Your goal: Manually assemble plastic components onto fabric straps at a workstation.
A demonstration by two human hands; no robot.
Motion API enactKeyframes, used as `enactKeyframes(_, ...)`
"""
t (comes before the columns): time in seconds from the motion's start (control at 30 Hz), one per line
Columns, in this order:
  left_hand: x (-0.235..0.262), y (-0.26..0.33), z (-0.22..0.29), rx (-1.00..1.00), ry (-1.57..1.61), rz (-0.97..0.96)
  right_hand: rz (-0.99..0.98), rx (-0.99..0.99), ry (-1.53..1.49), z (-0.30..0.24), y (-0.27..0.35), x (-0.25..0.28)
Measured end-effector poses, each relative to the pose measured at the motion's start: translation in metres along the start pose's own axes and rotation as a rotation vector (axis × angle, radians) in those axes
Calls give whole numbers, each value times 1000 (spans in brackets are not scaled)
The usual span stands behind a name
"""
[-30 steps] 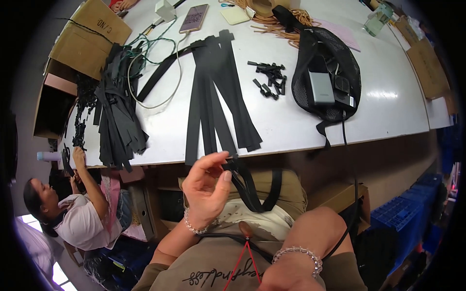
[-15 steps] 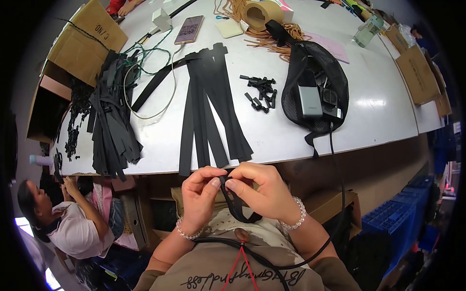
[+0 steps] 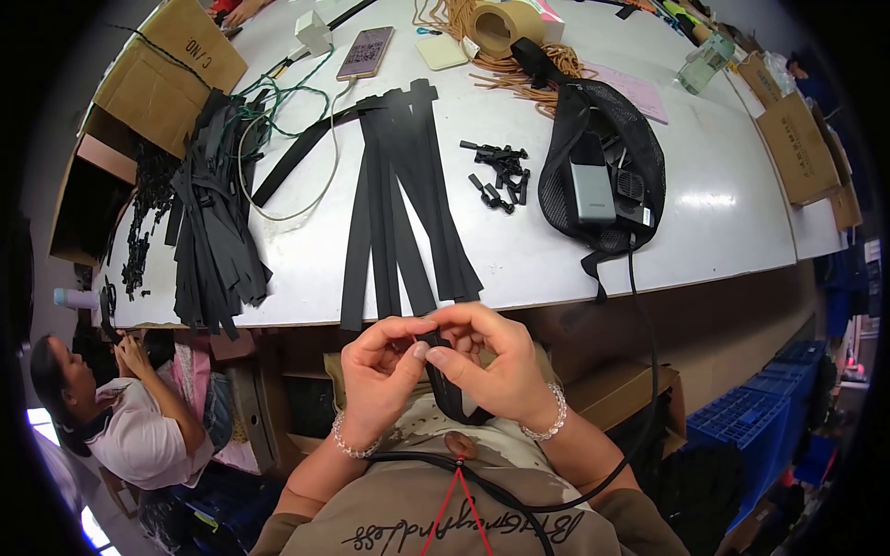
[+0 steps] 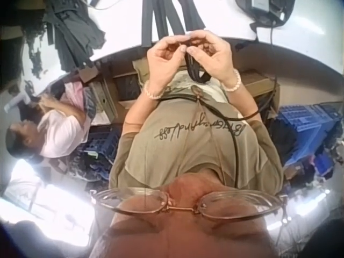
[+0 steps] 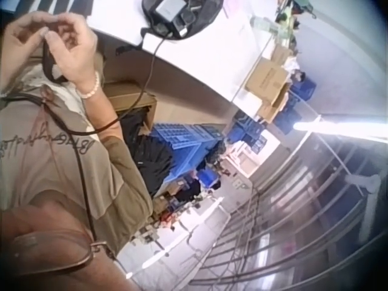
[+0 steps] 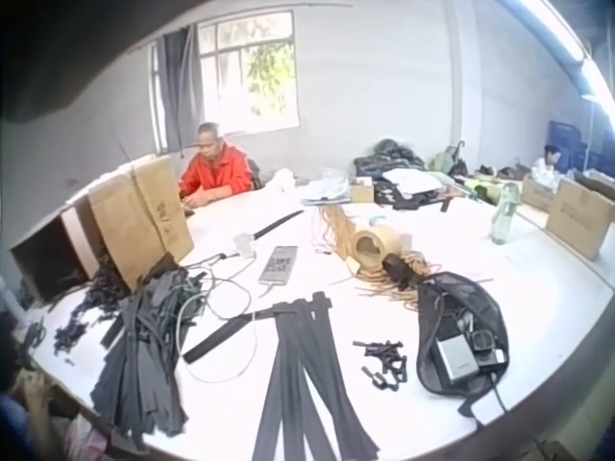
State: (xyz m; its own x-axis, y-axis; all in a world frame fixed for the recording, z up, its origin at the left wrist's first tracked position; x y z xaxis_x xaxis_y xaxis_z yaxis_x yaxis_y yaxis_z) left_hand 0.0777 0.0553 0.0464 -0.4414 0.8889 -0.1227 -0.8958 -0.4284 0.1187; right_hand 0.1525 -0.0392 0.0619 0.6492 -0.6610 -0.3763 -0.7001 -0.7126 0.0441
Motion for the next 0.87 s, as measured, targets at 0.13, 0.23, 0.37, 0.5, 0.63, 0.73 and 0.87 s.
enactKeyframes(0.13,-1,1,8,-54,-76,-4,-53,182,127,-6,1,5)
enactKeyframes(0.23,-9,2,7,-29,34,-73,-14,151,-32,-5,2,11)
enactKeyframes(0.37,-9,1,-3,35,113,-60,36,-3,-212,13,7,15)
enactKeyframes(0.5,-11,2,-7,77,171,-30,106,71,-240,19,11,19)
enactKeyframes(0.63,-10,3,-9,67,139,-18,149,148,-306,18,14,19)
enactKeyframes(0.73,-8,2,-10,44,90,6,166,113,-400,21,14,18)
enactKeyframes(0.87,-6,3,-6,-25,-12,20,186,132,-419,21,15,18)
Point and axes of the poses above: each hand's wrist, its own y-axis away from the middle knuckle, its own x-axis out of the back of the hand, z = x × y, the point moved 10 cm from there along -y, towards the middle knuckle, and after that the axes turned 15 degrees about -y, right-handed, at the moved point
